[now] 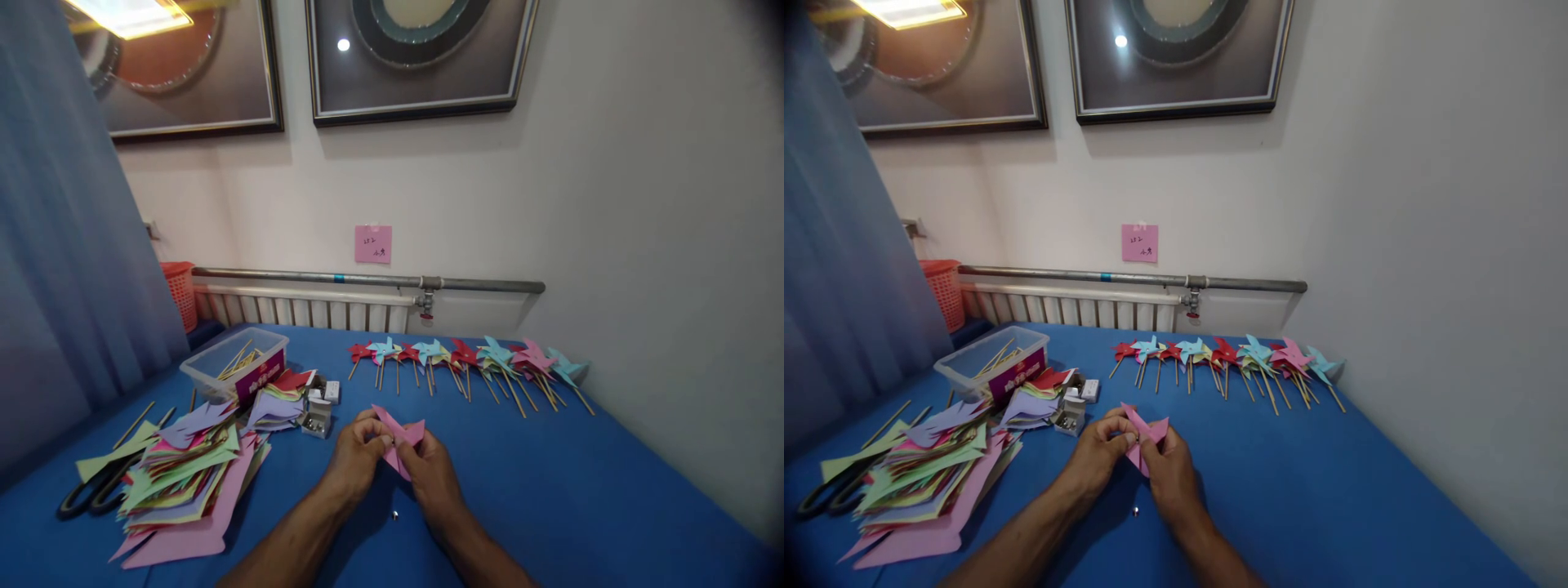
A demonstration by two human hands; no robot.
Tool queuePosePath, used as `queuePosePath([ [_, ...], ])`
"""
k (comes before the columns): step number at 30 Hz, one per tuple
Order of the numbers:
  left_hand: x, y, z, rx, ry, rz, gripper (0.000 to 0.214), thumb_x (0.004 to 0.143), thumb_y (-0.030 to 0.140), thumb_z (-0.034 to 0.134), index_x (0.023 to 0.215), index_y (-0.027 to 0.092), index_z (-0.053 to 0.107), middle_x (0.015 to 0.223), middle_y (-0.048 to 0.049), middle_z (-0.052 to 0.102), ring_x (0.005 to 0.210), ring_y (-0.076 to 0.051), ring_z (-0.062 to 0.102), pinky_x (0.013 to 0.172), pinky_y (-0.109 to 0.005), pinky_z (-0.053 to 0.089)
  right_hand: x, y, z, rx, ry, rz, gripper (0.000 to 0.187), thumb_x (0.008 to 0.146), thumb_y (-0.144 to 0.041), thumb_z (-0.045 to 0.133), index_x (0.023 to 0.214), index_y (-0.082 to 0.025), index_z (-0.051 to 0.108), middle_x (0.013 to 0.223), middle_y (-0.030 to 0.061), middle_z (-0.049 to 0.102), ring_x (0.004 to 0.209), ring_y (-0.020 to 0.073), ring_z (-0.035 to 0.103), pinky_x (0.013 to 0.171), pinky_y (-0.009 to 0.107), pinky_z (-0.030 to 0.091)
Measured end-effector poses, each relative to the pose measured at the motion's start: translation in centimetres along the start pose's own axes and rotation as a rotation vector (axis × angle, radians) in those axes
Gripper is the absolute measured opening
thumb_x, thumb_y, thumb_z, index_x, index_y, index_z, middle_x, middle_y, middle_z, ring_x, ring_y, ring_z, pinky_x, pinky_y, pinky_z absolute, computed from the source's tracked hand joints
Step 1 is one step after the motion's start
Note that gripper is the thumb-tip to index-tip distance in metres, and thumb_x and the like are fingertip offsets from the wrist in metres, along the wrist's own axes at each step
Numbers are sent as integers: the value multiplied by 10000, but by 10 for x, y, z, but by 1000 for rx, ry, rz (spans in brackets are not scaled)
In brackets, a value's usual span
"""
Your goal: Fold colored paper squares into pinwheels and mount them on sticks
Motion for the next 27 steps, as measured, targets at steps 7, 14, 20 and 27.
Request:
queuePosePath([
  [7,1,-2,-3,97,24,45,96,694,195,603,603,170,618,889,-56,631,845,-193,608,795,-299,445,-1,-2,4,39,-34,5,339,748,-465,688,880,-153,695,722,26,696,676,204,609,628,286,476],
  [14,-5,5,-3,291,81,102,155,754,143,551,605,186,538,740,-3,563,714,-145,533,701,-262,399,1,0,2,8,-23,-29,346,749,-485,684,840,-152,693,746,46,709,692,207,609,639,290,478],
  [20,-10,8,-1,341,85,103,153,796,155,526,647,190,538,729,8,555,697,-138,517,681,-255,386,-2,-5,3,39,-28,-30,320,748,-471,692,827,-161,689,710,28,688,651,189,588,609,275,467],
  [27,-10,6,-3,332,100,34,137,802,186,539,667,191,558,689,19,560,658,-137,504,644,-253,370,-4,-10,3,77,-49,-14,324,745,-490,718,796,-173,677,679,14,669,630,181,583,604,273,464],
])
Point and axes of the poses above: each hand's wrist, its own x-axis towards the middle knuckle, its own z-axis out of the palm, y = z × x, the point moved 8 cm from there along x, towards the middle knuckle
